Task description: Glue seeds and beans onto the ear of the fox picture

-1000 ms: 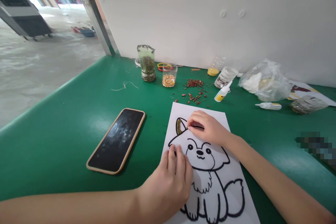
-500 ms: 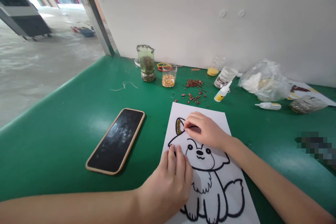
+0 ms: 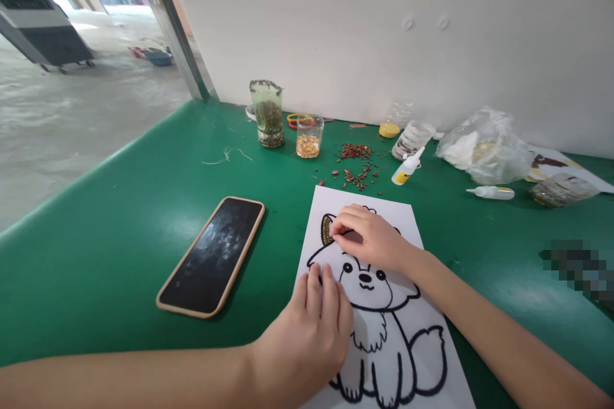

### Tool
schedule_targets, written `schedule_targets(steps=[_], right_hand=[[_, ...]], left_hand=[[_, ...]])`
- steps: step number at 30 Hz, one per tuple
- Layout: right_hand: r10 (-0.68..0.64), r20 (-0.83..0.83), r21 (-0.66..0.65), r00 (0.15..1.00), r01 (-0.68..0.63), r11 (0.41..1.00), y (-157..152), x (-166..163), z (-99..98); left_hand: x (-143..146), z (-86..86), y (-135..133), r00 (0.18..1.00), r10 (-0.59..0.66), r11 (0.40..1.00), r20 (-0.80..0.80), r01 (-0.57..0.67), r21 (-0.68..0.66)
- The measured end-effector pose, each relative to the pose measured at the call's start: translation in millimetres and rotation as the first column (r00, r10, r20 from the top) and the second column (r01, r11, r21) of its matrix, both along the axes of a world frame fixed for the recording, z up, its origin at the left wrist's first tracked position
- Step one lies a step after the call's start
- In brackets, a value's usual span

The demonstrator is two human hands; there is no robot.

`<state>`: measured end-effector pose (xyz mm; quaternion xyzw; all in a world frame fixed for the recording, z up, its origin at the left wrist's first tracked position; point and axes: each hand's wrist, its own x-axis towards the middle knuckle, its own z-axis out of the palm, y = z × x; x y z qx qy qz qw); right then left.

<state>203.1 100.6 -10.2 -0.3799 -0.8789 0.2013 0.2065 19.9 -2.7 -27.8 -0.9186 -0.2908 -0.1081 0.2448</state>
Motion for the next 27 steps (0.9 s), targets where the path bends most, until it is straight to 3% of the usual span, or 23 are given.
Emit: schedule_targets(steps=[10,15,18,22,27], right_hand=[[0.003,0.029,-0.011,1.000,-0.003,1.000,0,1,2.8],[-0.022,-0.068,-0.016,0.997,0.021,1.000,-2,9,0.0],[-0.018,-0.086,0.049,0.996,0.023,0.999,-12,14,-3.5],[0.014,0.008,0.164,1.000,-0.015,0.986,-27,17,-7.4],[-0.003,0.102,0.211,0.995,-0.019,0.977,-32,14,-7.3]], left_hand=[[0,-2.3,0,1.000,-0.003,1.000,0.013,0.003,0.005],[0,-2.3,0,1.000,0.005,1.000,0.008,-0.005,0.007],[0,-1.4,0,1.000,0.007,1.000,0.012,-0.007,0.009],[1,-1.1,-1,1.000,-0.003,1.000,0.011,0.003,-0.004],[1,-1.8,0,1.000,0.006,1.000,0.018,-0.006,-0.013]])
